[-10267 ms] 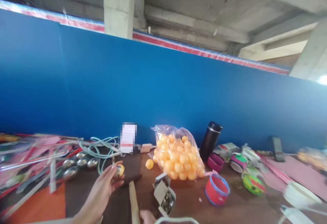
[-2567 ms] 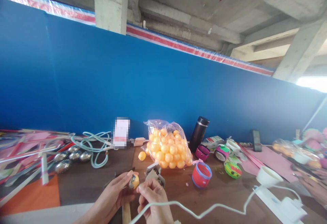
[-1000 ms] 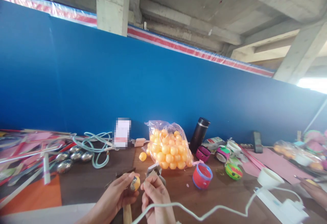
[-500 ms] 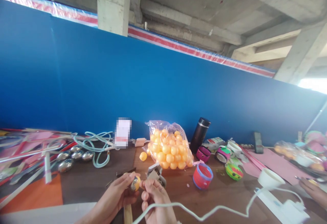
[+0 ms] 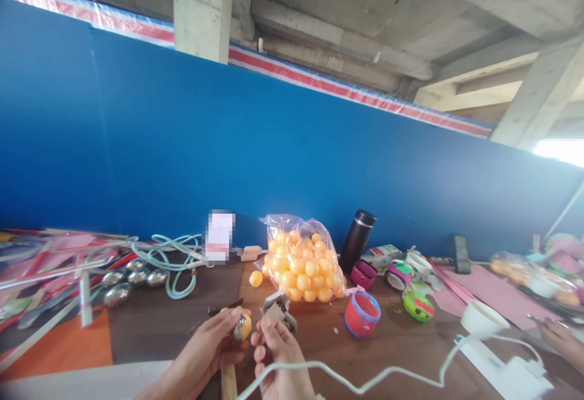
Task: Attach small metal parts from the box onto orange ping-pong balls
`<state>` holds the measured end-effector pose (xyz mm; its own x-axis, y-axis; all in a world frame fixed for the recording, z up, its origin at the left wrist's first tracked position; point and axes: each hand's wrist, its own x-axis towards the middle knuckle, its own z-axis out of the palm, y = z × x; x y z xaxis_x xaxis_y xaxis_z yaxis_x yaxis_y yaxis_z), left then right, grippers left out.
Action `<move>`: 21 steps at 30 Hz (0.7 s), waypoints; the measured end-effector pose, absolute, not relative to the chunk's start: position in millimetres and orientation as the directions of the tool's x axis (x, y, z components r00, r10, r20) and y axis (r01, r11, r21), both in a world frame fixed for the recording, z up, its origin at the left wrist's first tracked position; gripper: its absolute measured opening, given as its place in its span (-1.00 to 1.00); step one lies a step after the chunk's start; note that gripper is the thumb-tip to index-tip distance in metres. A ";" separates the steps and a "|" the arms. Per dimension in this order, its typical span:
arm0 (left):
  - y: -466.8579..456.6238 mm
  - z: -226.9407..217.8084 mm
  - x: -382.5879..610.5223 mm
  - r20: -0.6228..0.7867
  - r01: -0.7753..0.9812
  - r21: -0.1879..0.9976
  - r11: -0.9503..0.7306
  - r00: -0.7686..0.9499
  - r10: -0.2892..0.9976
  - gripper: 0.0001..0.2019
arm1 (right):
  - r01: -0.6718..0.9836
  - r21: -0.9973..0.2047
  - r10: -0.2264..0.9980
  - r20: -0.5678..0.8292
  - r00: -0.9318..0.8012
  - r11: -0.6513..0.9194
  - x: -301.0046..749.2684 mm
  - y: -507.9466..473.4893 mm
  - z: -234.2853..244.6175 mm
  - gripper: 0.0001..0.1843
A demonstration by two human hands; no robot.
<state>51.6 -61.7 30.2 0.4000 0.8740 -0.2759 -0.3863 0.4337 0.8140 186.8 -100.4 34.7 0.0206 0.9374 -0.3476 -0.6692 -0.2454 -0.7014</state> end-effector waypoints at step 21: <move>-62.4 33.6 51.1 -0.255 -0.403 0.799 0.447 0.446 0.858 -0.66 | -0.466 -0.828 0.928 -0.371 0.036 -0.313 178.0 -101.2 34.3 -0.65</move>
<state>51.1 -62.4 33.6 0.4464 0.8576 -0.2553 -0.4025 0.4473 0.7987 178.0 -101.2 34.3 0.0360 0.9280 -0.3709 -0.4663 -0.3127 -0.8275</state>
